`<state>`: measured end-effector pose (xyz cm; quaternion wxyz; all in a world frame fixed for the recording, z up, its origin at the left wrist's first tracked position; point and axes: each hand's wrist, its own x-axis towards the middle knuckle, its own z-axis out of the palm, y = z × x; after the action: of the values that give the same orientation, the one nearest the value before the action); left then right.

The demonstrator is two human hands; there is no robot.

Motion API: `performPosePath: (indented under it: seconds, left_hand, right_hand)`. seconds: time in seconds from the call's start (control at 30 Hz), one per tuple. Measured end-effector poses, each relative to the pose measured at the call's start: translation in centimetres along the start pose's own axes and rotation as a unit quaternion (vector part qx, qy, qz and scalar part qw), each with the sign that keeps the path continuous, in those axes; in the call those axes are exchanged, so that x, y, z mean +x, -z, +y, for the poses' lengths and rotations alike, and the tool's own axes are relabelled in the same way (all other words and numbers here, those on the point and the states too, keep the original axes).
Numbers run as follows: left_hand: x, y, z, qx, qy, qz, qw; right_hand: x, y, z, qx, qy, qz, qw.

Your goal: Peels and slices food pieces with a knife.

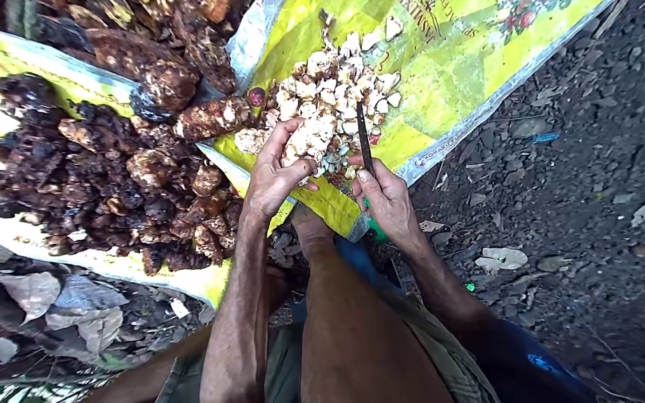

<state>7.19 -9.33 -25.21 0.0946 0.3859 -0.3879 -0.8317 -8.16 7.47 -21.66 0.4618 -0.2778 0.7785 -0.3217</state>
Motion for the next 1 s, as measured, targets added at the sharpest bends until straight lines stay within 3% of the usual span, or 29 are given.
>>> performPosePath:
  seconds: [0.17, 0.33, 0.43, 0.6, 0.87, 1.0]
  left_hand:
    - [-0.1, 0.2, -0.5, 0.005, 0.005, -0.020, 1.000]
    - [-2.4, -2.6, 0.3, 0.020, 0.010, 0.027, 0.999]
    - [-3.6, -3.9, 2.3, -0.053, 0.004, 0.034, 0.998]
    - [-1.9, -3.4, -0.2, -0.130, -0.042, 0.039, 0.990]
    - [0.7, -2.1, -0.9, -0.183, -0.140, -0.062, 0.971]
    - [0.9, -2.5, -0.5, -0.203, -0.129, -0.058, 0.969]
  right_hand:
    - [0.1, 0.2, -1.0, 0.045, 0.008, -0.022, 0.999]
    - [0.7, 0.0, -1.9, 0.083, 0.012, -0.012, 0.996]
    - [0.7, -0.1, -2.2, 0.088, 0.016, -0.012, 0.996]
    - [0.7, -0.2, -2.1, 0.085, 0.018, -0.003, 0.996]
    - [0.7, 0.0, -1.7, 0.063, 0.012, 0.020, 0.998]
    - [0.7, 0.0, -1.5, 0.067, 0.009, 0.024, 0.997]
